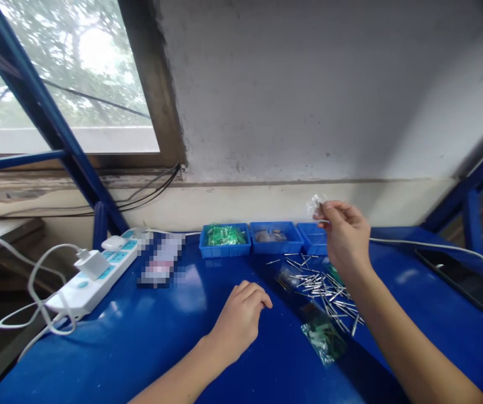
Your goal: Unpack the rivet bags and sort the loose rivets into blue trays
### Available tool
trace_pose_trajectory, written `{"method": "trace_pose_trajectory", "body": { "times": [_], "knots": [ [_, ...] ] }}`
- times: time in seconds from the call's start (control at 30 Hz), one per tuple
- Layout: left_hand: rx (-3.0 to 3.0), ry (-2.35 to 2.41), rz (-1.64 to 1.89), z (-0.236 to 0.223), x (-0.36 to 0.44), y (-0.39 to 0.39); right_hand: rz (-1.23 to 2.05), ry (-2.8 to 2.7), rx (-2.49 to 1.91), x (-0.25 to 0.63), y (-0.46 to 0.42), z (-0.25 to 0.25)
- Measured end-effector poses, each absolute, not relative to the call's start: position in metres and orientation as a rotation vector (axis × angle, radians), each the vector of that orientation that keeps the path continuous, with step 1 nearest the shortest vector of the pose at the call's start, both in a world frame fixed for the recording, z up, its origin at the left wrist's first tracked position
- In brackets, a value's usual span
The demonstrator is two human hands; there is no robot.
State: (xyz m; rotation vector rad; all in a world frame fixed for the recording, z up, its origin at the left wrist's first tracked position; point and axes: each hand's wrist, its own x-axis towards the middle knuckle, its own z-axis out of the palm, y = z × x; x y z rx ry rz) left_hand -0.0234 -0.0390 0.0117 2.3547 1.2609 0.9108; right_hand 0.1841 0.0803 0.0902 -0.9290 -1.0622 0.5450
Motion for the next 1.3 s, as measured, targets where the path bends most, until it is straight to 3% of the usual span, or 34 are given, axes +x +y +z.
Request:
{"method": "trace_pose_trajectory", "body": {
  "times": [0.1,0.33,0.57,0.87,1.0,1.17,1.3],
  "knots": [
    [2.355,1.296,0.820,0.010,-0.019,-0.039,0.201,-1.380,-1.168,0.184,0.097,0.074],
    [2.268,1.724,0.794,0.012,0.013,-0.001,0.148,-1.669,-1.333,0.196,0.069,0.015],
    [2.171,1.577,0.782,0.004,0.019,0.025,0.366,-1.921,-1.328,0.184,0.042,0.018],
    [2.148,1.291,1.277,0.013,-0.010,-0.010,1.175,-1.530,-1.093,0.155,0.017,0.020],
    [2.102,1.295,1.227,0.015,-0.003,-0.013,0.971,-1.466,-1.061,0.155,0.015,0.018],
    [1.497,1.273,1.156,0.019,-0.004,-0.010,0.533,-1.781,-0.890,0.155,0.008,0.020],
    [1.263,1.215,1.176,0.016,-0.004,-0.007,0.390,-1.923,-0.739,0.151,0.003,0.014]
  ]
}}
